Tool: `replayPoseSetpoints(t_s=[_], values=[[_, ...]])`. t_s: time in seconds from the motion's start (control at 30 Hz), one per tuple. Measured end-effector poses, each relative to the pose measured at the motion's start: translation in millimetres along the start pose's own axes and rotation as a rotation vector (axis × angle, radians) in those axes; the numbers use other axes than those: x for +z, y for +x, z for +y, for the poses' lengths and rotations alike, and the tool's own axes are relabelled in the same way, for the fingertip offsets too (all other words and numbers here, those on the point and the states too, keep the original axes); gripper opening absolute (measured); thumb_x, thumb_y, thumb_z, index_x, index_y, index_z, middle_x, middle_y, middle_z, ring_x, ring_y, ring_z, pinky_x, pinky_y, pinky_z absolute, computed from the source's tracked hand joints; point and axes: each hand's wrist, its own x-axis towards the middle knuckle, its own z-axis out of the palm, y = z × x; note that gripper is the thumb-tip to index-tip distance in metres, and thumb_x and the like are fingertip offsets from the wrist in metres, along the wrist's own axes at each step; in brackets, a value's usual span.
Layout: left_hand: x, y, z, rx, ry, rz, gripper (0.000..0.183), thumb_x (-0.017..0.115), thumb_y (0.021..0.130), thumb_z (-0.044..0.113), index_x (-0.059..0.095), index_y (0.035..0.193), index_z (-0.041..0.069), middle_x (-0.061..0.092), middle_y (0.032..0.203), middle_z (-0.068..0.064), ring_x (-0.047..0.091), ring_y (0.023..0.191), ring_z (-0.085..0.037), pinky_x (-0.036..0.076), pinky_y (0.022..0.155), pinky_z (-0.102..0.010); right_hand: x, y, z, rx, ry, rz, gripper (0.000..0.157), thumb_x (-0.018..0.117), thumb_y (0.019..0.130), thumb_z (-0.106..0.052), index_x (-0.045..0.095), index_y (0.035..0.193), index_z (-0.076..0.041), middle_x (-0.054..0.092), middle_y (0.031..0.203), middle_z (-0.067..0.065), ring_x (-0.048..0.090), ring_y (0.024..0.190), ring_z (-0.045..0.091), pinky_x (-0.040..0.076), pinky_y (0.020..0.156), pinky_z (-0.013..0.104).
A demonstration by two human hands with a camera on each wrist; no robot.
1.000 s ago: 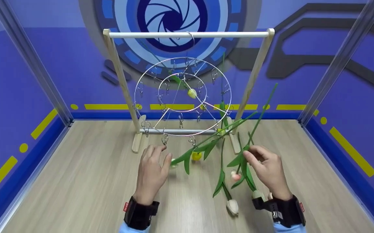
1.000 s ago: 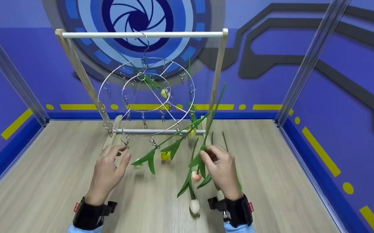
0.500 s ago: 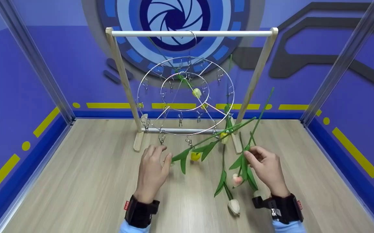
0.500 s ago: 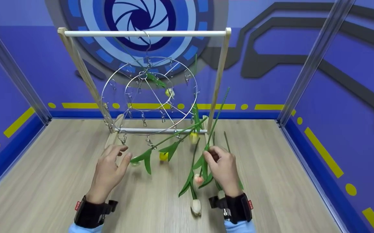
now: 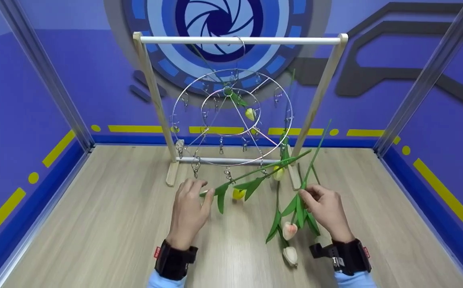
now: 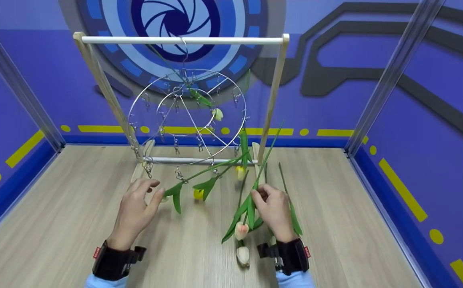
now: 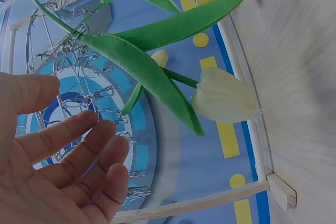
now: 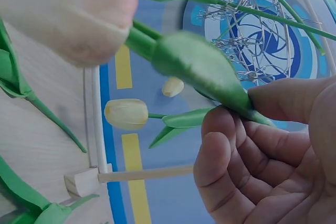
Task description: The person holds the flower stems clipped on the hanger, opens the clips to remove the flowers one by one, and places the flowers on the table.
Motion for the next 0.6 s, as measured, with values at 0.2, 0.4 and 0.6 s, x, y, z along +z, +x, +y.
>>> replayPoseSetpoints(t_s=[0.2,0.4,0.6], values=[[1.3,-0.1,0.2,-0.001,0.004,-0.009,0.026,0.073,0.097,0.019,0.072,0.112,-0.002,0.068,0.107,-0.016,0.065,0.1,-0.031,0.055,0.085,-0.044,3.4,1,1,0.077,-0.039,-0.075,0.011,0.065,0.101,-0.007,0.076,0.1,-0.003,0.069,0.074,0.006,0.066,0.064,0.02,0.051,0.057,0.022],[2.4,0.5,0.8,0.012,-0.001,-0.004,0.024,0.073,0.097,0.018,0.072,0.111,-0.002,0.069,0.105,-0.017,0.065,0.099,-0.032,0.055,0.085,-0.044,10.0,2,5,0.103,-0.09,-0.137,0.014,0.064,0.102,-0.009,0.075,0.096,-0.004,0.065,0.069,0.003,0.058,0.056,0.013,0.045,0.055,0.022],[3.4,0.0,1.5,0.004,0.016,-0.017,0.023,0.074,0.096,0.017,0.072,0.108,-0.002,0.068,0.1,-0.015,0.065,0.094,-0.03,0.054,0.08,-0.043,21.9,4,10,0.128,-0.097,-0.18,0.016,0.066,0.1,-0.01,0.074,0.086,-0.007,0.063,0.066,0.001,0.057,0.054,0.012,0.045,0.052,0.023]])
